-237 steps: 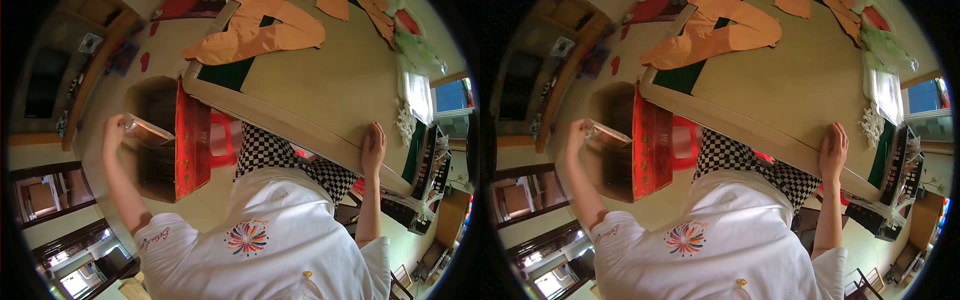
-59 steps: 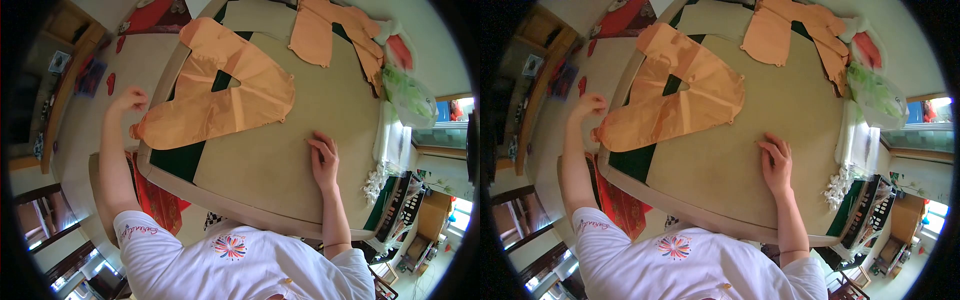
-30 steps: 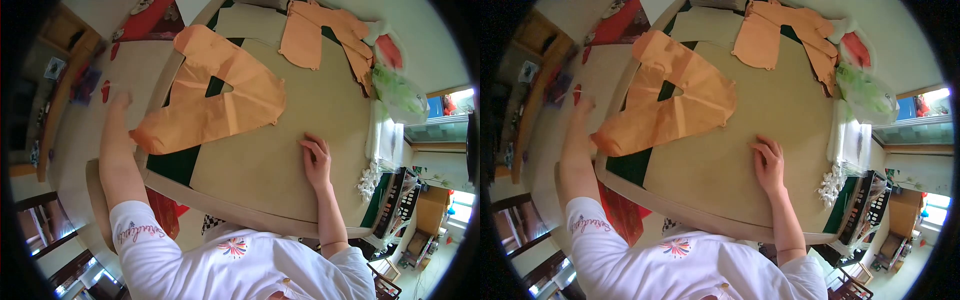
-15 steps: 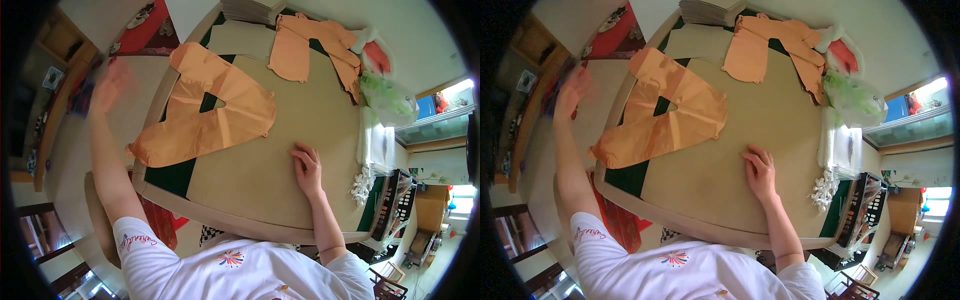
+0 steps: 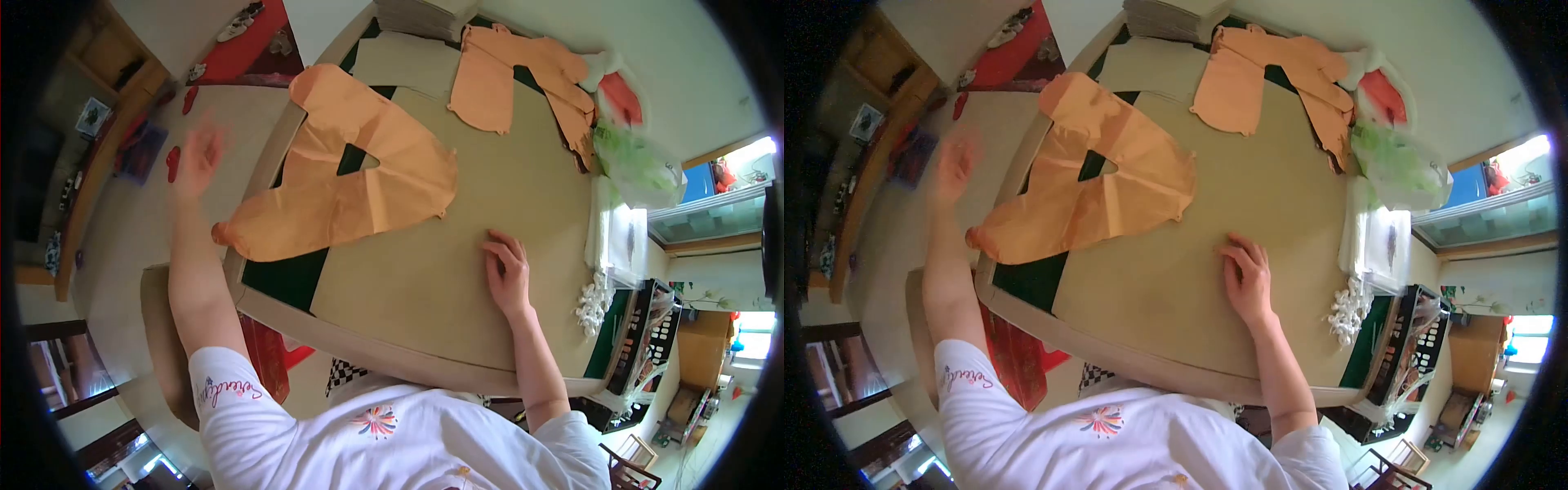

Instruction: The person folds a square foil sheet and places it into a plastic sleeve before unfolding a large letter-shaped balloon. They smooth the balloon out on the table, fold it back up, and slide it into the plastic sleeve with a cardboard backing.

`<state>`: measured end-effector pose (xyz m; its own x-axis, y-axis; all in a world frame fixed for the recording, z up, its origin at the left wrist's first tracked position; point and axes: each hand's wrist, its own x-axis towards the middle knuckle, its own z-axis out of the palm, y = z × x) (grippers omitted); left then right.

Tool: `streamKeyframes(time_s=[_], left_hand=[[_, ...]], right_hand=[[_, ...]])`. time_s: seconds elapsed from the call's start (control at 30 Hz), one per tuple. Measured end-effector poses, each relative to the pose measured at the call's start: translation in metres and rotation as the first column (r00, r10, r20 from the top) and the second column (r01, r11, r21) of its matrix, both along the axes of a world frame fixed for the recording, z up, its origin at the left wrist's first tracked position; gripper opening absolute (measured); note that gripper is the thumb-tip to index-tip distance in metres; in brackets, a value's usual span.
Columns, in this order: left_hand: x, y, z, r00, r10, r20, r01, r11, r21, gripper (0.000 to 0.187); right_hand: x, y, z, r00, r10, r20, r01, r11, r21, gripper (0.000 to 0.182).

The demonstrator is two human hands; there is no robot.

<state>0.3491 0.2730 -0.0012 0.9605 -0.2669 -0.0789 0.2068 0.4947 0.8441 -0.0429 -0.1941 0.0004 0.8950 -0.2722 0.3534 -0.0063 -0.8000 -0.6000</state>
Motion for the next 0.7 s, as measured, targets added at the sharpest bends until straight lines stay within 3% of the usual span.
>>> streamKeyframes(time_s=[0.03, 0.1, 0.2, 0.27, 0.3, 0.4, 0.5, 0.57, 0.63, 0.7], left_hand=[[-0.004, -0.008, 0.004, 1.0, -0.015, -0.028, 0.021, 0.975, 0.223, 0.047], [-0.002, -0.032, 0.017, 0.998, -0.016, -0.056, 0.047, 0.796, 0.604, 0.044], [-0.011, -0.041, 0.022, 0.99, 0.027, -0.141, 0.131, 0.231, 0.964, 0.041], [0.004, -0.026, 0.018, 0.985, -0.094, -0.146, 0.169, 0.714, 0.68, 0.039], [0.005, -0.024, 0.021, 0.982, -0.146, -0.121, 0.185, 0.875, 0.447, 0.038], [0.0, -0.039, 0.022, 0.995, 0.1, -0.001, -0.098, 0.974, 0.206, 0.031], [-0.035, -0.078, 0.042, 0.987, 0.057, 0.148, -0.123, 0.863, 0.49, 0.023], [-0.094, -0.115, 0.052, 0.918, -0.147, 0.369, -0.206, 0.616, 0.76, 0.018], [-0.172, -0.16, 0.08, 0.811, -0.398, 0.429, -0.215, 0.479, 0.851, 0.016], [-0.208, -0.187, 0.051, 0.698, -0.551, 0.457, -0.186, 0.477, 0.859, 0.016]], right_hand=[[-0.003, 0.002, 0.002, 1.0, -0.002, -0.01, 0.002, 1.0, 0.002, 0.021], [0.007, -0.004, 0.009, 1.0, 0.0, -0.007, 0.0, 1.0, -0.005, 0.021], [0.002, 0.002, 0.006, 0.999, -0.003, -0.05, 0.005, 0.999, 0.041, 0.021], [0.002, -0.002, 0.003, 0.999, -0.008, -0.051, 0.01, 0.999, 0.039, 0.021], [0.001, -0.003, 0.004, 0.999, -0.005, -0.052, 0.007, 0.999, 0.041, 0.021], [0.002, -0.002, 0.007, 0.999, -0.005, -0.053, 0.012, 0.993, 0.12, 0.022], [-0.001, -0.001, 0.015, 0.995, 0.008, -0.096, 0.019, 0.959, 0.283, 0.021], [0.007, 0.005, 0.032, 0.994, 0.039, -0.098, -0.004, 0.942, 0.335, 0.019], [0.029, -0.003, 0.029, 0.993, 0.119, -0.018, -0.115, 0.982, 0.15, 0.018], [0.063, -0.006, 0.025, 0.992, 0.12, -0.024, -0.114, 0.979, 0.167, 0.018]])
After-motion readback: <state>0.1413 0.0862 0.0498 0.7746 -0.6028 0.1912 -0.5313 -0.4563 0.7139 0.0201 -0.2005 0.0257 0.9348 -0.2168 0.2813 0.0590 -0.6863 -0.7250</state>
